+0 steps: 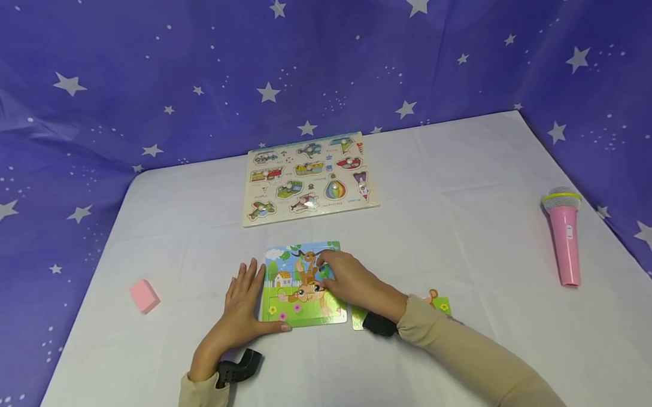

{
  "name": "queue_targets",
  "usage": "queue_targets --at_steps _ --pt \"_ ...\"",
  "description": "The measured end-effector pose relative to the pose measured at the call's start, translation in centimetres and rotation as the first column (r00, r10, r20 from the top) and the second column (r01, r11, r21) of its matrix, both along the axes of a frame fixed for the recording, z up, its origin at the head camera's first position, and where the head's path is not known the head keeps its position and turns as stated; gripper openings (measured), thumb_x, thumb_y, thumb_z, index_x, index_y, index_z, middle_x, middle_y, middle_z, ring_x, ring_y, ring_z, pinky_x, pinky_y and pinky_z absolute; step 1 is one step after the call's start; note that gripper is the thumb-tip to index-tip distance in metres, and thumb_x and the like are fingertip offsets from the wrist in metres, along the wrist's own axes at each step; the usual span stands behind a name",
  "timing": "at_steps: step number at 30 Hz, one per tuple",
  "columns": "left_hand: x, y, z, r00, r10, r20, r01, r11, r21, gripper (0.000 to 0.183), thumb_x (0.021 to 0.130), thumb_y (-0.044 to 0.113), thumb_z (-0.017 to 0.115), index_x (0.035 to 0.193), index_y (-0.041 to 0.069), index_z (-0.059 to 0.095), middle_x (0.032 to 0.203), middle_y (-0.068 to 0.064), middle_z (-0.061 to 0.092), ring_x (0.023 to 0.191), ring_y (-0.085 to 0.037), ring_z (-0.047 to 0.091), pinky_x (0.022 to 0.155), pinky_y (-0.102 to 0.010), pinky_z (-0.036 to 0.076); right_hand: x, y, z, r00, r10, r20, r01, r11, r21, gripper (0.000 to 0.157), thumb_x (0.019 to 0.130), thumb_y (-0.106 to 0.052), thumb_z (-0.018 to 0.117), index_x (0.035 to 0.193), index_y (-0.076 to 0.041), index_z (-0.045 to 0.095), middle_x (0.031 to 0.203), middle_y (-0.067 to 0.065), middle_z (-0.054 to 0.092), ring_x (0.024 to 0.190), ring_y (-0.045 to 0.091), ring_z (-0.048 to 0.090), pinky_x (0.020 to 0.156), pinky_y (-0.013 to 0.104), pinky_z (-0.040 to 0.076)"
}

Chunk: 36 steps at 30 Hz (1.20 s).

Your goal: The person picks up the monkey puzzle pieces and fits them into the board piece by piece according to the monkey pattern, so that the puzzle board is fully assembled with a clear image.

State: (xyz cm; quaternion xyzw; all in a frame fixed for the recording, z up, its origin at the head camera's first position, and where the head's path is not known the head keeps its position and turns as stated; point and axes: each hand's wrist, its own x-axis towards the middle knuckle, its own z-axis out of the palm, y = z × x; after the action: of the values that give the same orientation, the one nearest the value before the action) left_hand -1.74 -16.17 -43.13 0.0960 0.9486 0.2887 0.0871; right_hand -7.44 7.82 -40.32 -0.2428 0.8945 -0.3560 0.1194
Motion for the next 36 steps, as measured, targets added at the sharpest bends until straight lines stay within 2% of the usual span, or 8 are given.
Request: queue_targets --at_steps 3,8,16,21,24,28,31,36 --pt "0.0 0.0 0.0 1.0 0.0 0.003 0.0 1.0 0.002 0.124 0.054 0.054 0.08 0.145 0.005 0.013 0.154 -0.015 -0.001 0.141 -0.034 -0.007 0.111 -0.053 -0.001 0.2 -0.3 -0.1 0.999 -0.022 -0.027 0.024 0.997 0.078 0.027 0.079 -0.017 0.069 0.102 -0.007 0.058 0.1 0.007 0.057 0.077 0.015 0.053 0.063 0.026 0.045" --pt "0.1 0.1 0.2 1.0 0.005 0.006 -0.005 1.0 0.001 0.123 0.054 0.054 0.08 0.145 0.005 0.013 0.154 -0.015 -0.001 0.141 -0.034 -0.007 0.111 -0.053 -0.002 0.5 -0.7 0.0 0.992 -0.047 -0.117 0.067 0.983 0.172 0.029 0.077 -0.026 0.072 0.099 -0.01 0.061 0.095 0.004 0.055 0.073 0.012 0.051 0.06 0.026 0.045" --pt "0.1 0.1 0.2 1.0 0.004 0.013 -0.004 1.0 -0.001 0.123 0.054 0.053 0.08 0.146 0.005 0.012 0.154 -0.015 -0.001 0.141 -0.034 -0.007 0.111 -0.053 -0.002 0.8 -0.8 0.1 0.992 -0.042 -0.119 0.063 0.982 0.176 0.037 0.077 -0.028 0.071 0.106 -0.006 0.061 0.108 0.01 0.049 0.068 0.011 0.052 0.056 0.023 0.044" --pt "0.1 0.1 0.2 1.0 0.006 0.007 -0.006 1.0 0.005 0.123 0.054 0.053 0.08 0.145 0.005 0.013 0.154 -0.015 0.0 0.141 -0.035 -0.007 0.111 -0.053 -0.001 1.1 -0.6 0.3 0.99 -0.03 -0.139 0.057 0.979 0.198 0.04 0.078 -0.033 0.069 0.108 -0.007 0.062 0.105 0.008 0.05 0.068 0.009 0.048 0.056 0.021 0.042" --pt "0.1 0.1 0.1 1.0 0.005 0.004 -0.005 1.0 0.003 0.123 0.054 0.053 0.08 0.145 0.005 0.013 0.154 -0.015 0.0 0.141 -0.034 -0.007 0.111 -0.053 -0.001 1.6 -0.1 0.6 0.98 0.015 -0.2 0.031 0.975 0.222 0.042 0.078 -0.034 0.069 0.109 -0.007 0.063 0.103 0.007 0.054 0.076 0.012 0.05 0.062 0.024 0.043" --pt "0.0 0.1 0.0 1.0 0.0 0.005 0.0 1.0 -0.007 0.123 0.054 0.054 0.079 0.146 0.006 0.012 0.154 -0.014 -0.001 0.141 -0.033 -0.008 0.111 -0.053 -0.001 2.5 1.0 0.6 0.958 0.126 -0.259 -0.056 0.963 0.263 0.053 0.08 -0.039 0.065 0.121 -0.006 0.057 0.121 0.01 0.055 0.108 0.024 0.053 0.085 0.037 0.046" --pt "0.0 0.1 0.0 1.0 -0.001 0.006 0.001 1.0 -0.012 0.123 0.055 0.054 0.079 0.146 0.006 0.012 0.154 -0.014 -0.001 0.141 -0.033 -0.008 0.112 -0.053 -0.001 3.3 1.8 0.5 0.951 0.216 -0.223 -0.145 0.944 0.296 0.062 0.086 -0.045 0.055 0.134 -0.007 0.043 0.14 0.012 0.042 0.131 0.029 0.037 0.103 0.047 0.034" --pt "0.0 0.0 0.0 1.0 0.002 0.004 -0.002 1.0 -0.015 0.123 0.054 0.055 0.079 0.146 0.006 0.013 0.154 -0.014 -0.001 0.141 -0.033 -0.007 0.112 -0.053 -0.001 4.2 2.4 0.3 0.946 0.297 -0.13 -0.241 0.912 0.331 0.065 0.092 -0.052 0.039 0.142 -0.012 0.03 0.15 0.006 0.025 0.139 0.028 0.02 0.111 0.052 0.019"
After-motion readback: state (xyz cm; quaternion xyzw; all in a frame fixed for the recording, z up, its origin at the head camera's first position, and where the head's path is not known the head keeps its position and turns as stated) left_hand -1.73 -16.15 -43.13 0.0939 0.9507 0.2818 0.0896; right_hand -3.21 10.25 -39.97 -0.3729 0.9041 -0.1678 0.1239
